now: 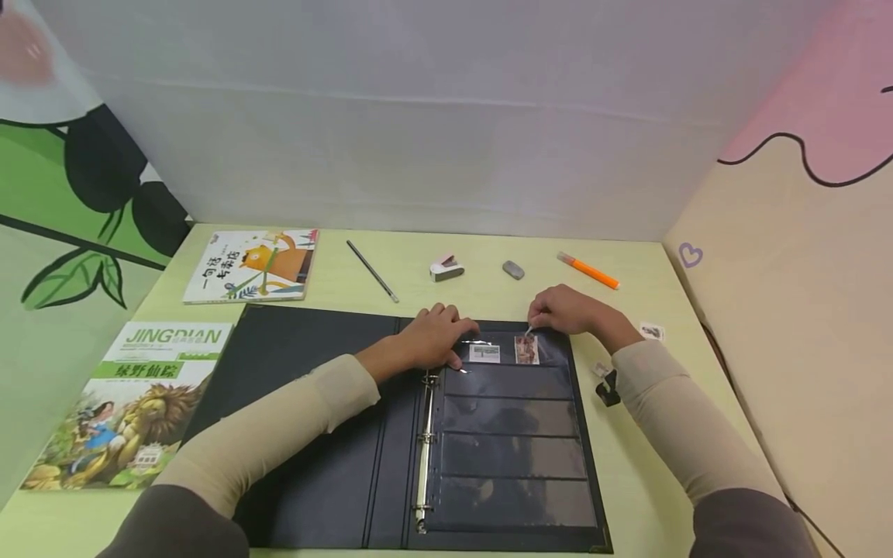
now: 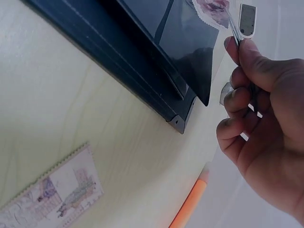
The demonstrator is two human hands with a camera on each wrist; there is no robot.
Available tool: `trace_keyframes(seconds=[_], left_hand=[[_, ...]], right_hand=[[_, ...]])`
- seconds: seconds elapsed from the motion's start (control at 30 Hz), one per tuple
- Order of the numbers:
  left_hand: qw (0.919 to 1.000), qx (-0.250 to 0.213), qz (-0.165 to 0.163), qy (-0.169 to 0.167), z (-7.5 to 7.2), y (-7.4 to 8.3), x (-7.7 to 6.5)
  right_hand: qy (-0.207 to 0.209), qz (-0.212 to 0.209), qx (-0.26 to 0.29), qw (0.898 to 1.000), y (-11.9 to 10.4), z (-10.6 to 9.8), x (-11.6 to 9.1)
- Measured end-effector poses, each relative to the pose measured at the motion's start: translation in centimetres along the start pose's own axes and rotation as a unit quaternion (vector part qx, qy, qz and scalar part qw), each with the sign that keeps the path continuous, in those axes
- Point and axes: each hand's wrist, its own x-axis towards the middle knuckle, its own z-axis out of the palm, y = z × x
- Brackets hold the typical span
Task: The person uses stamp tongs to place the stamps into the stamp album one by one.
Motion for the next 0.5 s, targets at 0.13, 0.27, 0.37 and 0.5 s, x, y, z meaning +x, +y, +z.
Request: trace_keyframes(seconds=[0.13,0.27,0.37,0.5], left_hand=[[1.0000,0.000,0.001,0.003,0.1,0.0,0.0],[1.0000,0.001,0.005,0.003,0.0,0.0,-0.1],[0.9999,0.006,0.008,0.005,-0.1,0.1,-0.2],[0.9992,0.029,0.011,0.026,-0.4,0.6,-1.0]], right_hand=[[0.000,0.003,-0.005,1.000,0.0,0.1,0.0],[0.002,0.024,-0.003,1.000,0.1,0.0,-0.3],[0.020,0.055,-0.006,0.998,0.7,-0.1,-1.2],[0.052,0.085,0.002,0.995,1.5,-0.7,-3.2]])
